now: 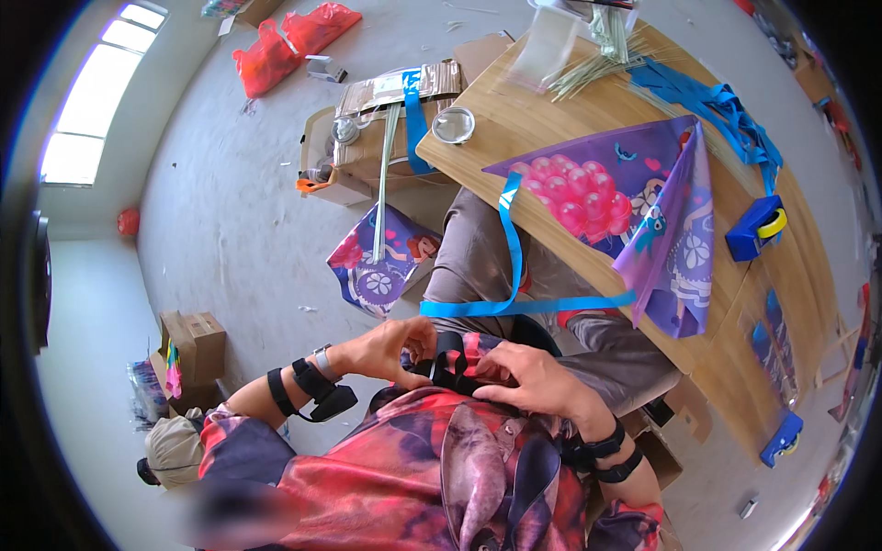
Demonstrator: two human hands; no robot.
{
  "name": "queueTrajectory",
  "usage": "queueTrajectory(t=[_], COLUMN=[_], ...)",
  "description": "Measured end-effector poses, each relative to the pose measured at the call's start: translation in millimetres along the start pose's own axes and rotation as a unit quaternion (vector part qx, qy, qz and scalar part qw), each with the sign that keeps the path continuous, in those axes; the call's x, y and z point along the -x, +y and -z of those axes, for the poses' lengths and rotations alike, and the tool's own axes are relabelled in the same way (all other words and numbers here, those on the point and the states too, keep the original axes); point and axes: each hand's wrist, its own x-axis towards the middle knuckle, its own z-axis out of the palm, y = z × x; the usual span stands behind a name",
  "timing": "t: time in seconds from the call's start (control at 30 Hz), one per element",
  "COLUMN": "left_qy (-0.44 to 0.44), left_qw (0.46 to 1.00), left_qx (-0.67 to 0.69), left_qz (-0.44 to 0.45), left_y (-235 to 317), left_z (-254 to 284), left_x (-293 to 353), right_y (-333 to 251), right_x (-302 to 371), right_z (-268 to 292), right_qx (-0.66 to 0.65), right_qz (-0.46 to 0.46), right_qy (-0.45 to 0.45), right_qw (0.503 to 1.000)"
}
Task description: Assembling a cartoon-themed kite by folding and attaching blue ribbons/straps.
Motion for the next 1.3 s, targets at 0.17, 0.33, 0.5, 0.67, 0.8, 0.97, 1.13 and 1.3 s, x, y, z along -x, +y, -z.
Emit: queueTrajectory(t=[0.17, 0.33, 0.5, 0.67, 0.8, 0.97, 1.13, 1.3], left_qy=[0.015, 0.061, -0.017, -0.084, -0.12, -0.13, -0.023, 0.008], left_qw=[1.0, 0.991, 0.995, 0.996, 0.992, 0.98, 0.937, 0.916], left_qx=[0.006, 0.112, 0.092, 0.0, 0.04, 0.138, 0.327, 0.392], left_qz=[0.005, 0.037, 0.017, -0.038, 0.01, 0.062, 0.123, 0.081], left_y=[-1.2, -11.6, -13.6, 3.8, 15.0, 7.9, 10.7, 11.3], left_z=[-3.7, -7.0, -4.2, -2.8, 0.2, -5.0, -17.3, -22.7], left_x=[-13.3, -8.3, -9.9, -18.1, -25.3, -37.2, -36.6, -38.9], right_y=[-0.7, 6.3, 0.0, -1.5, 0.3, -0.8, -0.2, 7.3], right_x=[-13.5, -27.5, 4.1, 37.3, 54.6, 57.7, 51.1, 38.9], right_z=[-17.6, -17.7, 4.0, -5.2, -16.7, -28.2, -38.2, -55.9], right_qx=[0.097, -0.032, -0.063, -0.067, -0.047, 0.031, 0.099, 0.198], right_qz=[0.041, 0.007, -0.105, -0.069, -0.041, -0.01, 0.004, 0.032], right_qy=[0.04, 0.029, 0.052, 0.117, 0.106, 0.12, 0.151, 0.205], right_qw=[0.994, 0.999, 0.991, 0.988, 0.992, 0.992, 0.983, 0.958])
